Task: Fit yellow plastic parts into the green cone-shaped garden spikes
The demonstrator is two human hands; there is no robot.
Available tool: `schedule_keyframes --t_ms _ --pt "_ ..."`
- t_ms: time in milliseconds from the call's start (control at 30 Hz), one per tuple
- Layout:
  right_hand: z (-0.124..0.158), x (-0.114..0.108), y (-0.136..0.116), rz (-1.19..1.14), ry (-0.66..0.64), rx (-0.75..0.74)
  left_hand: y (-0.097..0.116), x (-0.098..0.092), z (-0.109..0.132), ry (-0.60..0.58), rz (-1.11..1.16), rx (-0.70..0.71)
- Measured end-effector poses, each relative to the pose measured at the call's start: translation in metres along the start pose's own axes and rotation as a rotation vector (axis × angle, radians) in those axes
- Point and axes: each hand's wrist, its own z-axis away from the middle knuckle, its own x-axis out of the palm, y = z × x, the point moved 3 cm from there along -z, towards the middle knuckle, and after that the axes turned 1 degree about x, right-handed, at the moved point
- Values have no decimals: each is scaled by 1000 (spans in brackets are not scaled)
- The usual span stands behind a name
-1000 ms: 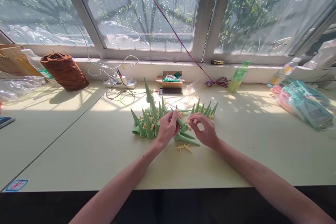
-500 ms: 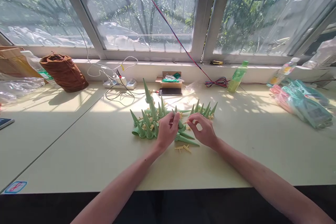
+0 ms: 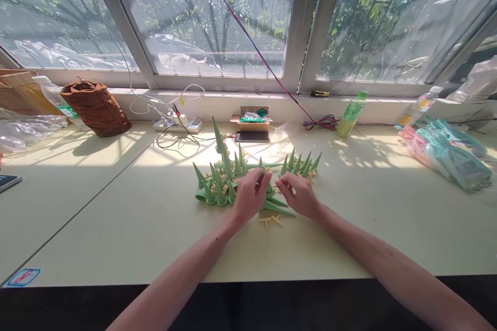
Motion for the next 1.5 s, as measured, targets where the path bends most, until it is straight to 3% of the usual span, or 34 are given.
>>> schedule_keyframes --t_ms 200,367,533,733,900,1033,1333,1500 --pt "0 1 2 25 -33 71 4 1 1 -69 -21 168" --pt "2 2 3 -26 -31 136 0 2 0 -78 11 82" --pt "1 2 2 -39 -56 105 -4 2 0 -79 33 -7" --pt "0 0 0 -13 -117 -42 -5 2 -1 -76 12 -23" --pt "1 2 4 6 -128 8 -5 2 -1 -85 -1 -10" --pt "1 4 6 13 -102 56 -2 1 -1 -98 16 23" --pt "-1 -6 2 -5 96 127 5 2 -5 -202 13 69" --pt "-2 -8 1 -45 119 140 5 3 -5 -237 55 62"
